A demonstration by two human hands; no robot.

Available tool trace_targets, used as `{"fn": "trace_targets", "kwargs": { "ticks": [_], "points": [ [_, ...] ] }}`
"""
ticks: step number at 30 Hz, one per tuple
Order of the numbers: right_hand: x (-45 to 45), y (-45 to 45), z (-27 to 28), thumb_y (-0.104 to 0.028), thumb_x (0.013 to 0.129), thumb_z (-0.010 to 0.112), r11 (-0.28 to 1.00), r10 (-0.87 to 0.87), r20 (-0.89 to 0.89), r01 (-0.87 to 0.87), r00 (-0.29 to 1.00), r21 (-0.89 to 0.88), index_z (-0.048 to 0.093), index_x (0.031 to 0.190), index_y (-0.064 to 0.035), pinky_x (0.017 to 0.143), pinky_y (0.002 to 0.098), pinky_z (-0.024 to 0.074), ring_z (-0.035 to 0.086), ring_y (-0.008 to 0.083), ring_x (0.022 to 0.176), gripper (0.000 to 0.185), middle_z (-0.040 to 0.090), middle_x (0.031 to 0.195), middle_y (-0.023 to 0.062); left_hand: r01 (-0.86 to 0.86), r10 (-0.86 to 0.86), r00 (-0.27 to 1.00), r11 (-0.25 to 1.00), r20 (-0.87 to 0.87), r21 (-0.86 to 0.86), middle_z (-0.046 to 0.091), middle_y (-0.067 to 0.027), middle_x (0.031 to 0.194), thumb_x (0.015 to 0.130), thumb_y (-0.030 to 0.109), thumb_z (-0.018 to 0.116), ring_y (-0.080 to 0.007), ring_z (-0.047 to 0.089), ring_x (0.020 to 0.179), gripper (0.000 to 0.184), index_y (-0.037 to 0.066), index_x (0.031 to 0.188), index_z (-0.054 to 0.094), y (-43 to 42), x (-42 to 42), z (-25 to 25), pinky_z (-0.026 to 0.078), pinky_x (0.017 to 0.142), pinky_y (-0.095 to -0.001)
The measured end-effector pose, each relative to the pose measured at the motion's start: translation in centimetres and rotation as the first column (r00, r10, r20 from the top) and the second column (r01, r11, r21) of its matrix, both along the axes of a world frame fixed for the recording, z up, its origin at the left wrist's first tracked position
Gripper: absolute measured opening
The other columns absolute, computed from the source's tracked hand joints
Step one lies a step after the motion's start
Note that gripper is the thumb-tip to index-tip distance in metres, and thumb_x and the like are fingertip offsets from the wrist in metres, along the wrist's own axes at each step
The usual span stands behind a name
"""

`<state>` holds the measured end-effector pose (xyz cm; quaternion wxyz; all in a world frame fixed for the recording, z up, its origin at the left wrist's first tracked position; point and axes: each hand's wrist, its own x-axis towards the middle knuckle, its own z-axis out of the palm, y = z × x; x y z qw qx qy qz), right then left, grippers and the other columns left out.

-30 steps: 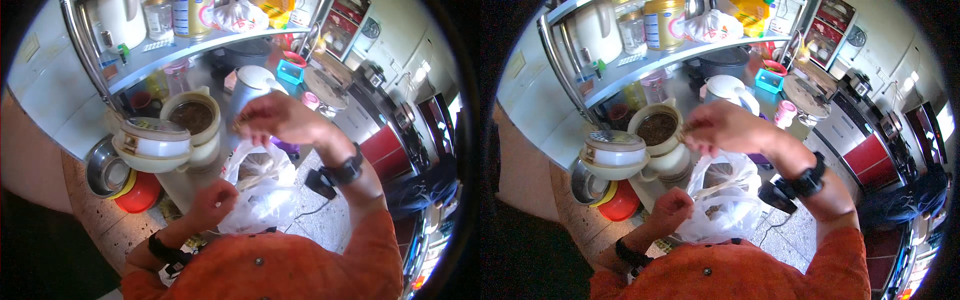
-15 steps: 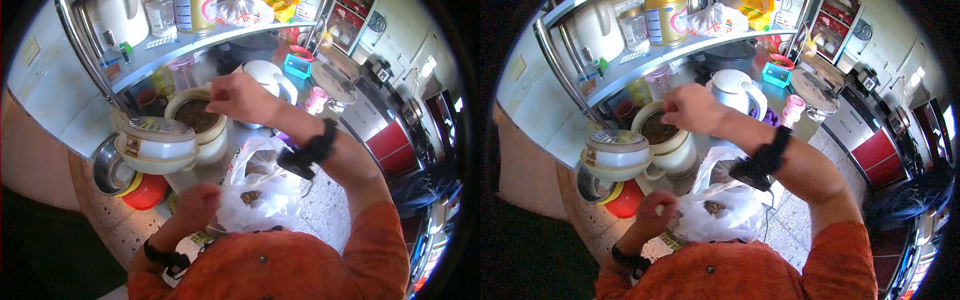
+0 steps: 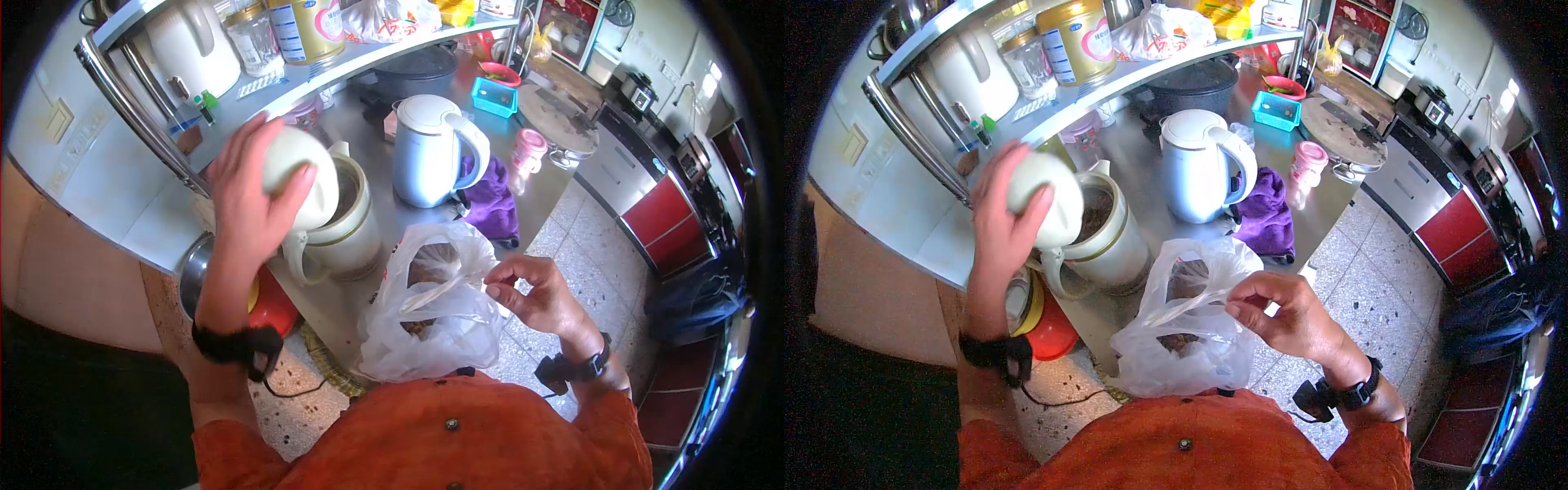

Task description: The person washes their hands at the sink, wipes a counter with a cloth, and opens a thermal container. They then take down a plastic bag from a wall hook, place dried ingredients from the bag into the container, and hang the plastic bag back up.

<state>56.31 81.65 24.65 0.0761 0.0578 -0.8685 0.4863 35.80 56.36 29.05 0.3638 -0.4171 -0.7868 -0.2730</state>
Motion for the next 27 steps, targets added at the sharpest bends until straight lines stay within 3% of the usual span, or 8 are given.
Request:
{"fn": "trace_targets", "kwargs": {
  "ticks": [4, 8, 11, 14, 20, 23, 25, 27],
  "points": [
    [0.0, 0.4, -0.3, -0.007, 0.077, 0.061, 0.996, -0.055, 0.021, 0.056, 0.998, -0.064, 0.059, 0.08, 0.001, 0.057, 0.0235, 0.0446, 0.055, 0.0093, 0.064, 0.009, 0.058, 0.071, 0.0054, 0.085, 0.06, 0.904, 0.945, 0.424, -0.315, 0.054, -0.0177, 0.104, 0.072, 0.028, 0.062, -0.0314, 0.051, 0.097, 0.041, 0.001, 0.102, 0.055, 2.8, -4.6, -0.2, 0.038, 0.085, -0.0371],
    [-2.3, 0.0, 0.5, -0.005, 0.078, 0.057, 0.988, -0.1, -0.03, 0.096, 0.994, -0.12, 0.058, 0.08, 0.0018, 0.058, 0.0235, 0.0438, 0.054, 0.009, 0.066, 0.007, 0.057, 0.072, 0.006, 0.256, 0.106, 0.807, 0.824, 0.581, -0.506, 0.054, -0.0157, 0.107, 0.081, 0.026, 0.054, -0.0265, 0.051, 0.101, 0.037, 0.0, 0.107, 0.052, 3.6, -6.7, -1.2, 0.038, 0.087, -0.032],
    [-5.4, -1.1, 3.5, -0.006, 0.079, 0.055, 0.999, -0.024, -0.126, 0.02, 0.992, -0.039, 0.057, 0.084, 0.0016, 0.062, 0.0258, 0.0445, 0.056, 0.0121, 0.07, 0.01, 0.058, 0.074, 0.008, 0.199, -0.13, 0.909, 0.97, 0.397, -0.137, 0.058, -0.0119, 0.098, 0.084, 0.019, 0.051, -0.0187, 0.052, 0.096, 0.027, 0.002, 0.104, 0.053, 0.9, -5.0, 0.1, 0.039, 0.082, -0.0276],
    [-9.1, -1.9, 5.7, -0.006, 0.077, 0.054, 0.98, 0.173, -0.266, -0.138, 0.948, 0.146, 0.055, 0.09, 0.0016, 0.066, 0.0305, 0.0457, 0.058, 0.0209, 0.074, 0.015, 0.058, 0.079, 0.0133, -0.06, 0.027, 0.761, 0.998, 0.648, 0.03, 0.054, -0.0011, 0.076, 0.084, 0.016, 0.05, -0.0073, 0.049, 0.07, 0.016, 0.001, 0.088, 0.053, -3.1, 0.4, -0.8, 0.041, 0.065, -0.0213],
    [-20.3, -5.9, 6.6, -0.025, 0.08, 0.051, 0.829, 0.28, -0.038, -0.221, 0.959, 0.514, 0.055, 0.099, -0.0007, 0.072, 0.0347, 0.0445, 0.057, 0.0255, 0.081, 0.031, 0.059, 0.089, 0.017, -0.178, 0.09, 0.665, 0.983, 0.742, 0.04, 0.053, -0.0101, 0.079, 0.074, 0.024, 0.062, -0.016, 0.052, 0.072, 0.027, 0.002, 0.085, 0.05, -5.5, 4.2, -13.6, 0.042, 0.063, -0.0313],
    [-24.4, -8.7, 6.3, -0.033, 0.079, 0.05, 0.764, 0.205, 0.123, -0.237, 0.971, 0.6, 0.058, 0.096, -0.0022, 0.073, 0.0376, 0.0442, 0.057, 0.0276, 0.084, 0.036, 0.059, 0.091, 0.0184, -0.114, -0.198, 0.687, 0.921, 0.699, 0.372, 0.053, -0.0101, 0.074, 0.076, 0.023, 0.059, -0.0203, 0.053, 0.067, 0.027, 0.001, 0.087, 0.05, -3.3, 4.6, -15.5, 0.042, 0.059, -0.0309],
    [-25.3, -10.3, 5.8, -0.04, 0.08, 0.046, 0.611, 0.138, 0.179, -0.226, 0.974, 0.759, 0.063, 0.081, -0.0013, 0.075, 0.0408, 0.0436, 0.056, 0.0321, 0.086, 0.042, 0.059, 0.087, 0.0199, -0.209, -0.494, 0.496, 0.73, 0.714, 0.651, 0.053, -0.0109, 0.066, 0.077, 0.023, 0.058, -0.024, 0.053, 0.059, 0.026, 0.0, 0.085, 0.049, -2.0, 4.3, -16.0, 0.042, 0.055, -0.0303],
    [-25.1, -11.0, 5.2, -0.04, 0.079, 0.046, 0.6, 0.063, 0.159, -0.165, 0.985, 0.783, 0.063, 0.078, -0.001, 0.075, 0.0415, 0.0433, 0.056, 0.0329, 0.087, 0.043, 0.059, 0.085, 0.0203, -0.257, -0.386, 0.588, 0.744, 0.711, 0.617, 0.053, -0.0116, 0.063, 0.078, 0.022, 0.058, -0.0256, 0.053, 0.056, 0.024, 0.0, 0.083, 0.048, -1.4, 4.6, -16.9, 0.042, 0.052, -0.031]
  ]
}}
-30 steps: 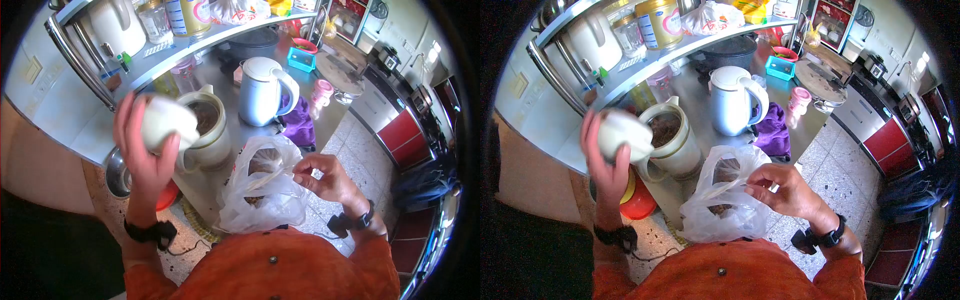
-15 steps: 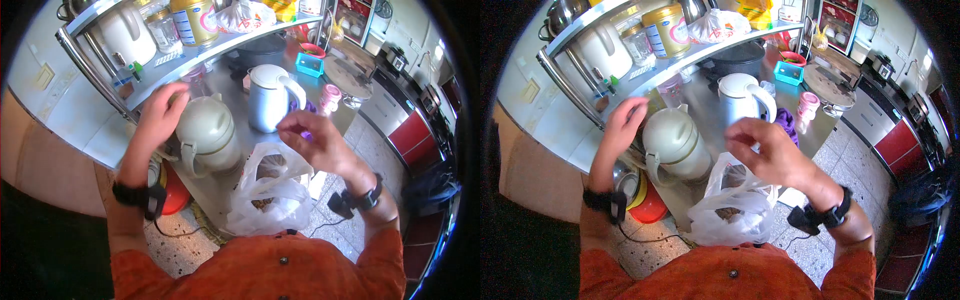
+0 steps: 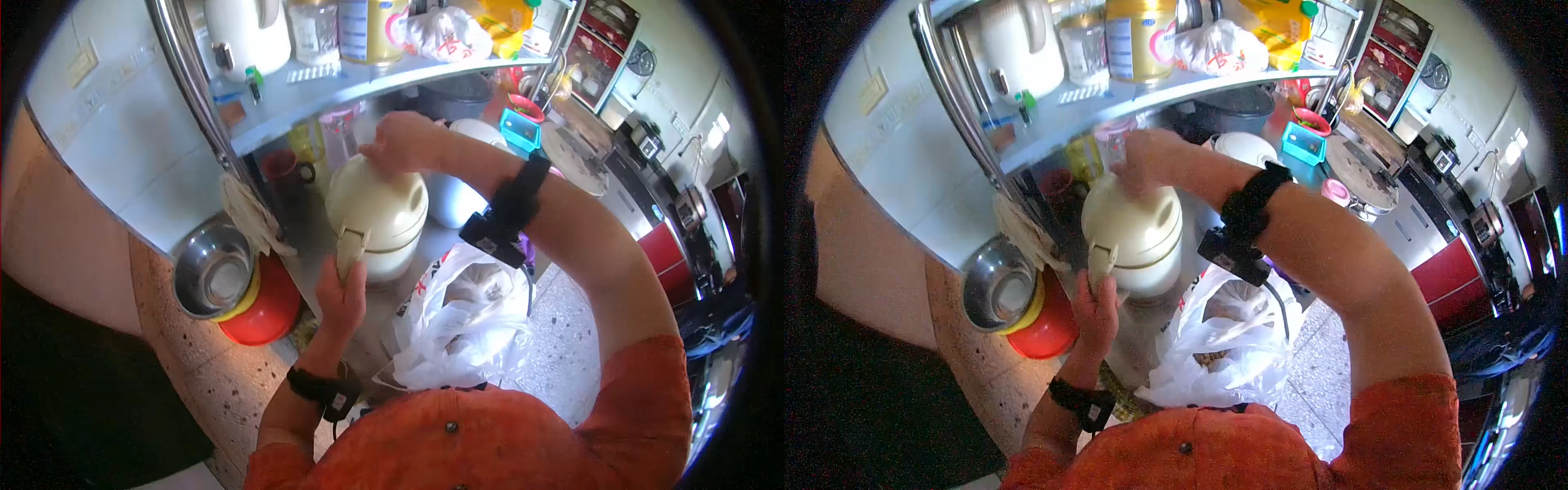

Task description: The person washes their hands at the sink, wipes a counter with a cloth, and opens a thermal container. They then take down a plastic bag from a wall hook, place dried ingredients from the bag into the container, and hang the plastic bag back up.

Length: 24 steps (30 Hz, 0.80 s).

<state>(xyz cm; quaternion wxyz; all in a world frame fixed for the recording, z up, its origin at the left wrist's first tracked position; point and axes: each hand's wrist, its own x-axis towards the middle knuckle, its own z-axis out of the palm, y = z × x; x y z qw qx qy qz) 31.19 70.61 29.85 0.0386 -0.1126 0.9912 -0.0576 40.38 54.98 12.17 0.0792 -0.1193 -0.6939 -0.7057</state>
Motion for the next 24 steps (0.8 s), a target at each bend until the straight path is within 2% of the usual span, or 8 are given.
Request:
{"fn": "trace_targets", "kwargs": {
  "ticks": [4, 9, 12, 15, 18, 20, 21, 24],
  "points": [
    [-0.7, 0.2, -1.4, -0.04, 0.076, 0.047, 0.998, -0.066, -0.074, 0.067, 0.995, 0.015, 0.063, 0.076, -0.0031, 0.076, 0.0428, 0.0427, 0.055, 0.034, 0.086, 0.04, 0.059, 0.084, 0.0185, -0.195, 0.155, 0.941, 0.975, -0.3, -0.107, 0.053, -0.0148, 0.061, 0.078, 0.02, 0.056, -0.0301, 0.055, 0.053, 0.021, 0.001, 0.08, 0.047, 0.7, -0.1, 0.2, 0.041, 0.048, -0.0345],
    [-0.7, 0.6, -2.1, -0.038, 0.076, 0.047, 0.989, -0.061, -0.069, 0.051, 0.996, -0.14, 0.063, 0.078, -0.0066, 0.074, 0.0431, 0.043, 0.055, 0.0339, 0.082, 0.035, 0.06, 0.082, 0.015, -0.19, 0.135, 0.944, 0.969, -0.301, -0.16, 0.053, -0.0159, 0.062, 0.078, 0.02, 0.056, -0.0334, 0.054, 0.055, 0.02, 0.002, 0.08, 0.047, 0.3, 0.0, 0.3, 0.04, 0.047, -0.0365],
    [-0.2, 0.3, -1.7, -0.036, 0.076, 0.048, 0.993, -0.1, -0.07, 0.095, 0.993, -0.072, 0.064, 0.077, -0.0076, 0.072, 0.0433, 0.0433, 0.056, 0.0314, 0.083, 0.033, 0.061, 0.084, 0.0126, -0.173, 0.112, 0.946, 0.968, -0.305, -0.182, 0.053, -0.016, 0.063, 0.078, 0.021, 0.056, -0.034, 0.054, 0.056, 0.021, 0.002, 0.081, 0.047, 0.4, -0.4, 0.4, 0.04, 0.048, -0.0371],
    [0.9, 0.1, -1.8, -0.03, 0.074, 0.051, 0.956, 0.184, -0.275, -0.107, 0.944, 0.274, 0.066, 0.075, -0.0113, 0.075, 0.0437, 0.0446, 0.058, 0.0326, 0.08, 0.024, 0.062, 0.085, 0.0127, -0.151, 0.092, 0.95, 0.972, -0.299, -0.18, 0.052, -0.0164, 0.065, 0.077, 0.022, 0.056, -0.0347, 0.053, 0.058, 0.023, 0.001, 0.082, 0.047, 0.5, -0.1, 0.5, 0.04, 0.049, -0.0379],
    [2.8, -0.3, -2.9, -0.038, 0.079, 0.05, 0.955, 0.231, -0.141, -0.196, 0.963, 0.223, 0.056, 0.099, -0.0005, 0.089, 0.0444, 0.0338, 0.049, 0.0319, 0.1, 0.043, 0.053, 0.108, 0.0171, -0.167, 0.112, 0.954, 0.969, -0.277, -0.182, 0.052, -0.0168, 0.066, 0.077, 0.022, 0.056, -0.0349, 0.052, 0.058, 0.024, 0.001, 0.082, 0.046, 0.5, 0.0, 0.1, 0.04, 0.05, -0.0383],
    [5.4, -0.6, -4.9, -0.041, 0.08, 0.048, 0.982, 0.178, -0.416, -0.185, 0.892, 0.025, 0.035, 0.119, 0.0065, 0.097, 0.0441, 0.0243, 0.035, 0.0389, 0.115, 0.063, 0.035, 0.123, 0.0268, -0.182, 0.128, 0.953, 0.966, -0.274, -0.183, 0.052, -0.0168, 0.068, 0.077, 0.022, 0.056, -0.0347, 0.052, 0.058, 0.024, 0.001, 0.082, 0.046, 0.7, 0.2, -0.1, 0.04, 0.05, -0.0383],
    [5.7, -0.4, -4.8, -0.043, 0.08, 0.048, 0.981, 0.193, -0.284, -0.184, 0.939, 0.059, 0.019, 0.126, 0.0085, 0.1, 0.0428, 0.0212, 0.021, 0.0434, 0.121, 0.075, 0.019, 0.13, 0.031, -0.198, 0.156, 0.955, 0.968, -0.25, -0.151, 0.052, -0.0161, 0.069, 0.077, 0.022, 0.056, -0.0336, 0.052, 0.059, 0.024, 0.001, 0.082, 0.046, 0.9, 0.2, -0.2, 0.04, 0.051, -0.0379],
    [5.4, -0.6, -4.9, -0.042, 0.079, 0.049, 0.985, 0.152, -0.328, -0.169, 0.933, -0.024, 0.024, 0.125, 0.0075, 0.1, 0.0424, 0.0206, 0.022, 0.0417, 0.121, 0.072, 0.022, 0.129, 0.0293, -0.218, 0.177, 0.952, 0.966, -0.251, -0.142, 0.052, -0.0148, 0.07, 0.077, 0.022, 0.055, -0.0312, 0.051, 0.059, 0.024, 0.001, 0.082, 0.046, 1.1, 0.0, -0.4, 0.039, 0.052, -0.0369]
  ]
}}
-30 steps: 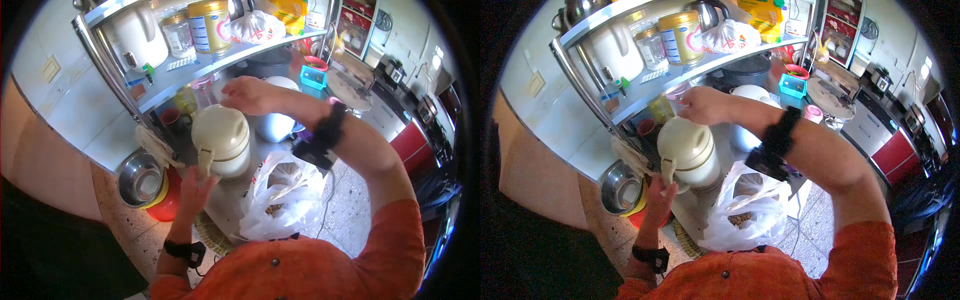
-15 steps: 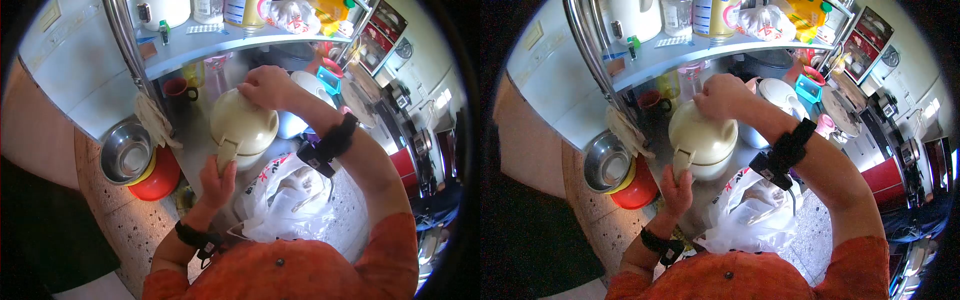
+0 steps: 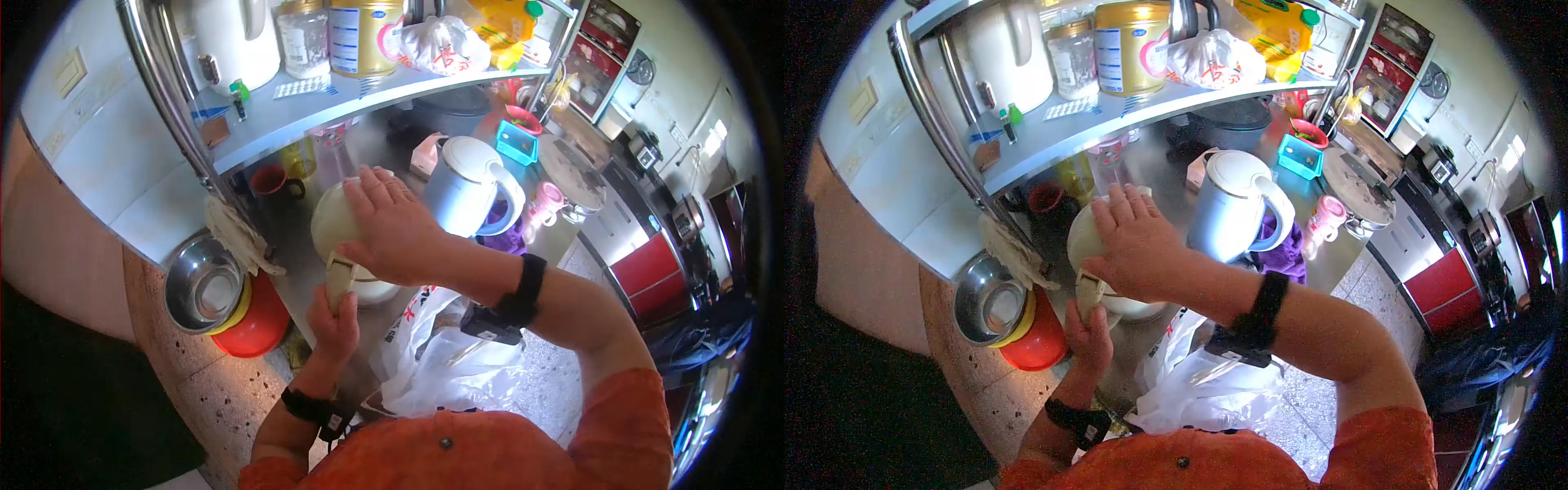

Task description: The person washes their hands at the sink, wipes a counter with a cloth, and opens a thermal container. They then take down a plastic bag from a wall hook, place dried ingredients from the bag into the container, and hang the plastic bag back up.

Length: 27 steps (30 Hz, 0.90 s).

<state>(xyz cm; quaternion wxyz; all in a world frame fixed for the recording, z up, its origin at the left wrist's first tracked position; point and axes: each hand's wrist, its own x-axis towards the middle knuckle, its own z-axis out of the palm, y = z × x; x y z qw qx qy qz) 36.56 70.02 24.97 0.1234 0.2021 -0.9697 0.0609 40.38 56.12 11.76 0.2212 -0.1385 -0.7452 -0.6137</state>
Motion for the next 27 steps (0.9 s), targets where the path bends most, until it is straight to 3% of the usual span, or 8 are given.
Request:
{"fn": "trace_targets", "kwargs": {
  "ticks": [9, 11, 13, 15, 18, 22, 24, 27],
  "points": [
    [-1.1, 1.5, -0.9, -0.041, 0.076, 0.054, 0.992, 0.047, -0.015, -0.048, 0.999, -0.119, 0.029, 0.124, 0.0045, 0.1, 0.0413, 0.0211, 0.025, 0.0374, 0.121, 0.071, 0.03, 0.127, 0.0254, -0.029, 0.026, 0.997, 0.999, -0.077, -0.044, 0.049, -0.0137, 0.067, 0.08, 0.019, 0.054, -0.0276, 0.049, 0.059, 0.02, 0.001, 0.078, 0.044, 0.3, -0.3, -0.4, 0.038, 0.052, -0.0354],
    [-1.6, 3.2, -0.3, -0.039, 0.075, 0.057, 0.935, 0.109, 0.067, -0.079, 0.992, -0.346, 0.031, 0.123, 0.0042, 0.1, 0.0407, 0.0214, 0.026, 0.0354, 0.121, 0.069, 0.031, 0.126, 0.0248, -0.03, 0.028, 0.995, 0.999, -0.091, -0.026, 0.049, -0.0138, 0.068, 0.08, 0.019, 0.053, -0.0276, 0.049, 0.059, 0.02, 0.001, 0.078, 0.044, 0.5, -0.3, 0.1, 0.038, 0.052, -0.0355],
    [-1.2, 4.1, 0.3, -0.036, 0.076, 0.056, 0.943, 0.091, -0.049, -0.102, 0.995, -0.316, 0.033, 0.121, 0.0048, 0.1, 0.0399, 0.0214, 0.028, 0.0351, 0.12, 0.065, 0.03, 0.127, 0.0254, -0.021, 0.021, 1.0, 1.0, 0.021, -0.006, 0.049, -0.0143, 0.068, 0.081, 0.019, 0.053, -0.0278, 0.049, 0.059, 0.021, 0.001, 0.078, 0.044, 0.6, 0.3, 0.8, 0.038, 0.052, -0.0351],
    [-1.0, 4.5, 0.8, -0.039, 0.077, 0.053, 0.974, 0.159, -0.143, -0.179, 0.977, -0.136, 0.03, 0.123, 0.0044, 0.1, 0.0429, 0.0212, 0.026, 0.0362, 0.122, 0.067, 0.028, 0.128, 0.0256, -0.048, 0.048, 0.998, 0.999, -0.03, -0.006, 0.048, -0.0142, 0.067, 0.081, 0.02, 0.053, -0.0279, 0.048, 0.058, 0.022, 0.0, 0.077, 0.043, 0.9, -0.1, 0.4, 0.038, 0.052, -0.0351],
    [-0.2, 3.0, -0.3, -0.036, 0.079, 0.052, 0.973, 0.232, -0.058, -0.231, 0.971, 0.021, 0.03, 0.122, 0.0066, 0.1, 0.0412, 0.0202, 0.024, 0.0361, 0.122, 0.064, 0.03, 0.127, 0.0258, -0.07, 0.068, 0.995, 0.997, -0.075, -0.019, 0.049, -0.0148, 0.068, 0.081, 0.02, 0.053, -0.0284, 0.049, 0.059, 0.023, 0.0, 0.079, 0.043, 0.8, -0.1, 0.2, 0.039, 0.053, -0.0348],
    [0.1, 2.5, -1.3, -0.038, 0.078, 0.052, 0.974, 0.183, -0.1, -0.194, 0.978, -0.114, 0.026, 0.124, 0.0078, 0.102, 0.0412, 0.0186, 0.023, 0.0378, 0.122, 0.07, 0.025, 0.129, 0.0271, -0.058, 0.055, 0.997, 0.997, 0.057, 0.044, 0.053, -0.0179, 0.075, 0.081, 0.02, 0.052, -0.0314, 0.052, 0.065, 0.025, -0.003, 0.087, 0.046, 1.3, 0.1, 0.8, 0.042, 0.059, -0.0351],
    [-1.1, 3.4, -1.6, -0.038, 0.077, 0.053, 0.969, 0.242, -0.104, -0.246, 0.965, -0.027, 0.024, 0.124, 0.0079, 0.102, 0.041, 0.0181, 0.023, 0.038, 0.122, 0.071, 0.024, 0.13, 0.0273, -0.182, 0.175, 0.981, 0.98, -0.084, -0.077, 0.054, -0.0203, 0.08, 0.082, 0.021, 0.051, -0.0334, 0.053, 0.07, 0.028, -0.005, 0.092, 0.047, 1.0, -2.7, -2.2, 0.043, 0.064, -0.0353],
    [-0.2, 4.8, -0.8, -0.039, 0.077, 0.054, 0.976, 0.205, -0.075, -0.209, 0.976, -0.056, 0.024, 0.125, 0.008, 0.1, 0.0404, 0.0232, 0.028, 0.0361, 0.12, 0.073, 0.026, 0.13, 0.0262, -0.126, 0.117, 0.989, 0.987, -0.089, -0.099, 0.055, -0.0212, 0.082, 0.083, 0.022, 0.048, -0.0338, 0.053, 0.073, 0.029, -0.005, 0.095, 0.048, 0.5, -3.7, 0.4, 0.042, 0.067, -0.0363]
  ]
}}
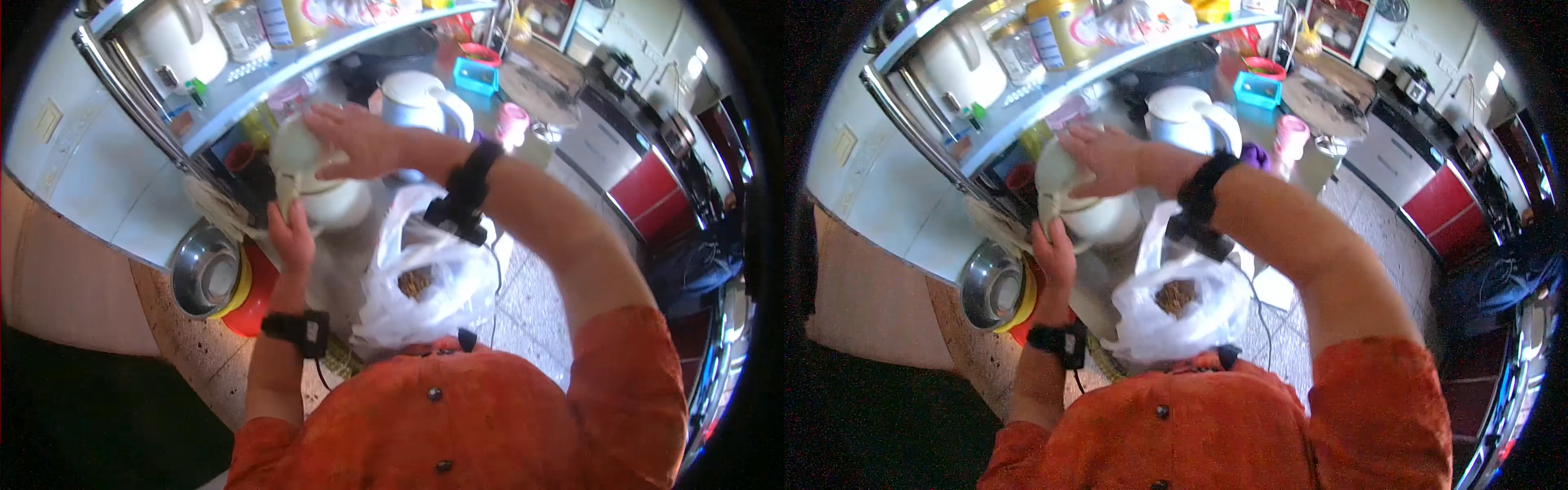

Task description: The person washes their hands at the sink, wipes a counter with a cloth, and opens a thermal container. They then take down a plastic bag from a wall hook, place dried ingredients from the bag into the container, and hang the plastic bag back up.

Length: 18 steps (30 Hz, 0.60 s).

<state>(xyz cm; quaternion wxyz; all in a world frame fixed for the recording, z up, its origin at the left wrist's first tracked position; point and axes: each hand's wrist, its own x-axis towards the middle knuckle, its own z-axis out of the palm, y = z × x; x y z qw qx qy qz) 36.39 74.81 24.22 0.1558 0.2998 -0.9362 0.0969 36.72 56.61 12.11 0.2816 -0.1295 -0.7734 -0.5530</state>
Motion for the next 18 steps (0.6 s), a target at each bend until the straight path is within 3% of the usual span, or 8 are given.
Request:
{"fn": "trace_targets", "kwargs": {
  "ticks": [2, 4, 6, 8, 13, 14, 16, 18],
  "points": [
    [2.4, 1.0, 2.0, -0.039, 0.078, 0.054, 0.963, 0.148, 0.18, -0.1, 0.972, -0.25, 0.029, 0.124, 0.0062, 0.098, 0.0378, 0.0272, 0.032, 0.034, 0.118, 0.069, 0.03, 0.129, 0.0244, 0.117, -0.117, 0.98, 0.993, 0.158, 0.01, 0.054, -0.0193, 0.09, 0.084, 0.021, 0.047, -0.0309, 0.053, 0.079, 0.029, -0.004, 0.099, 0.046, -2.0, -1.3, 0.0, 0.041, 0.071, -0.0353],
    [6.5, 2.5, 4.1, -0.038, 0.079, 0.054, 0.984, 0.063, 0.188, -0.029, 0.98, -0.178, 0.037, 0.12, 0.0043, 0.091, 0.0357, 0.0358, 0.041, 0.0316, 0.112, 0.062, 0.037, 0.124, 0.0229, 0.28, -0.222, 0.934, 0.941, 0.279, -0.189, 0.05, -0.0158, 0.096, 0.086, 0.03, 0.041, -0.0221, 0.049, 0.087, 0.041, -0.001, 0.112, 0.039, -3.9, -2.2, -1.2, 0.038, 0.079, -0.0328],
    [12.2, 3.9, 6.9, -0.036, 0.079, 0.056, 0.967, -0.012, 0.347, 0.099, 0.938, -0.233, 0.043, 0.116, 0.0025, 0.082, 0.0357, 0.0422, 0.05, 0.0306, 0.101, 0.055, 0.046, 0.115, 0.0209, 0.159, -0.155, 0.985, 0.986, 0.082, -0.043, 0.047, -0.0126, 0.104, 0.084, 0.021, 0.048, -0.0219, 0.047, 0.092, 0.04, -0.001, 0.115, 0.037, -3.9, 2.9, 2.4, 0.038, 0.079, -0.0311],
    [16.4, 6.2, 6.5, -0.04, 0.078, 0.054, 0.979, -0.041, 0.345, 0.107, 0.938, -0.172, 0.05, 0.107, 0.0051, 0.077, 0.0364, 0.0444, 0.055, 0.0336, 0.087, 0.054, 0.049, 0.11, 0.0212, 0.419, -0.438, 0.89, 0.895, 0.123, 0.152, 0.048, -0.0112, 0.099, 0.081, 0.024, 0.052, -0.0193, 0.049, 0.086, 0.048, 0.001, 0.119, 0.036, -5.6, 7.4, 4.4, 0.04, 0.075, -0.0316],
    [23.0, 6.2, 2.7, -0.053, 0.058, 0.068, 0.933, -0.343, 0.394, 0.359, 0.853, 0.035, 0.031, 0.123, 0.0005, 0.068, 0.0366, 0.0467, 0.058, 0.0314, 0.083, 0.092, 0.054, 0.101, 0.0215, 0.709, -0.536, 0.7, 0.44, 0.473, -0.551, 0.055, -0.0126, 0.084, 0.076, 0.024, 0.057, -0.0263, 0.056, 0.073, 0.038, 0.003, 0.105, 0.045, -1.8, 13.0, 9.3, 0.044, 0.064, -0.0337],
    [23.2, 5.2, 2.1, -0.04, 0.058, 0.073, 0.902, -0.401, 0.544, 0.42, 0.737, 0.096, 0.031, 0.124, -0.0034, 0.074, 0.0354, 0.0456, 0.058, 0.0286, 0.084, 0.087, 0.056, 0.098, 0.0165, 0.711, -0.535, 0.698, 0.437, 0.476, -0.55, 0.055, -0.0126, 0.084, 0.076, 0.024, 0.057, -0.0263, 0.056, 0.073, 0.038, 0.003, 0.105, 0.045, -1.4, 12.9, 8.9, 0.044, 0.064, -0.0337],
    [23.6, 4.1, -1.7, -0.036, 0.061, 0.072, 0.946, -0.295, 0.442, 0.325, 0.847, 0.008, 0.03, 0.123, -0.0007, 0.068, 0.0376, 0.0464, 0.058, 0.0317, 0.079, 0.082, 0.055, 0.095, 0.0188, 0.678, -0.551, 0.689, 0.261, 0.471, -0.687, 0.057, -0.0143, 0.076, 0.074, 0.02, 0.059, -0.0321, 0.055, 0.07, 0.026, 0.005, 0.093, 0.049, -0.5, 12.4, 7.6, 0.044, 0.059, -0.0364],
    [22.9, 2.8, -4.6, -0.032, 0.064, 0.07, 0.948, -0.222, 0.232, 0.266, 0.947, -0.177, 0.03, 0.12, 0.002, 0.062, 0.038, 0.0471, 0.058, 0.0333, 0.073, 0.076, 0.056, 0.087, 0.0193, 0.754, -0.621, 0.623, 0.313, 0.476, -0.578, 0.057, -0.0128, 0.075, 0.072, 0.018, 0.061, -0.0279, 0.057, 0.065, 0.025, 0.004, 0.09, 0.051, 0.9, 11.4, 8.8, 0.044, 0.057, -0.0332]
  ]
}}
